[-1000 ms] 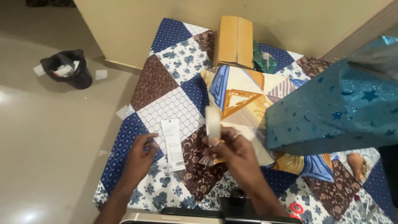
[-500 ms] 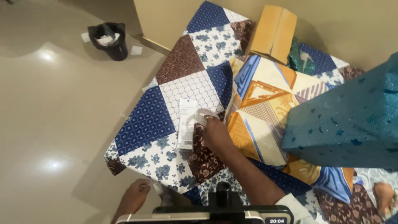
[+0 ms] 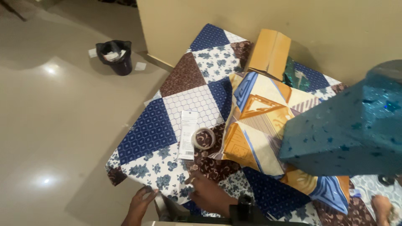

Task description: The person opens a small box, removes a stapler and its packaging, and assembles the stapler by inserting a staple cartridge. The person then staples a blue gift bag to a cardboard box on a patterned table.

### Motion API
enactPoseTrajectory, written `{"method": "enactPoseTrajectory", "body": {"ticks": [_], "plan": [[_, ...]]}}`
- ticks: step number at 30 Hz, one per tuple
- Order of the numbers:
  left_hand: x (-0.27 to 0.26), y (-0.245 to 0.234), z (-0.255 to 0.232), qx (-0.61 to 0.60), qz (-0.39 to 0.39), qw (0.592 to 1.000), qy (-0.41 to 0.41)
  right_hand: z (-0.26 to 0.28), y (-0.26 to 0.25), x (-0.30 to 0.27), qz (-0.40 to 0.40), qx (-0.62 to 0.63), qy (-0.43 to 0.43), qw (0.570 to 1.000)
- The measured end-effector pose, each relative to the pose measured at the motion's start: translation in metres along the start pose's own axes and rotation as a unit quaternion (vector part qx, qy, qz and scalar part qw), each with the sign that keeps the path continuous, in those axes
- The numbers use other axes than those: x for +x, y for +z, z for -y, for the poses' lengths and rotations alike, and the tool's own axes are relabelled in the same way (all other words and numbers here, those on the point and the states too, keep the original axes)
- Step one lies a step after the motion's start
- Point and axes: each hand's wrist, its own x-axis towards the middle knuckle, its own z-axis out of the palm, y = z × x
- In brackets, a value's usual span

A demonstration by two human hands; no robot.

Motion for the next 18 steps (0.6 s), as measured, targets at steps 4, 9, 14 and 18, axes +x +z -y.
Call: {"method": "enactPoseTrajectory", "body": {"ticks": [4, 9, 14, 18], "plan": [[0.010, -0.009, 0.006, 0.015, 0.041, 0.999, -0.026, -0.010, 0.031, 0.009, -0.033, -0.033, -0.091, 0.995], [0.016, -0.012, 0.007, -0.012, 0.125, 0.992, -0.027, -0.005, 0.056, 0.041, -0.044, -0.079, -0.133, 0.987], [0.014, -0.019, 0.003, 0.029, 0.168, 0.984, 0.055, 0.013, 0.077, 0.068, -0.017, -0.181, -0.157, 0.971], [0.014, -0.024, 0.003, -0.018, 0.199, 0.980, 0.015, 0.012, 0.090, 0.092, 0.013, -0.227, -0.161, 0.961]]}}
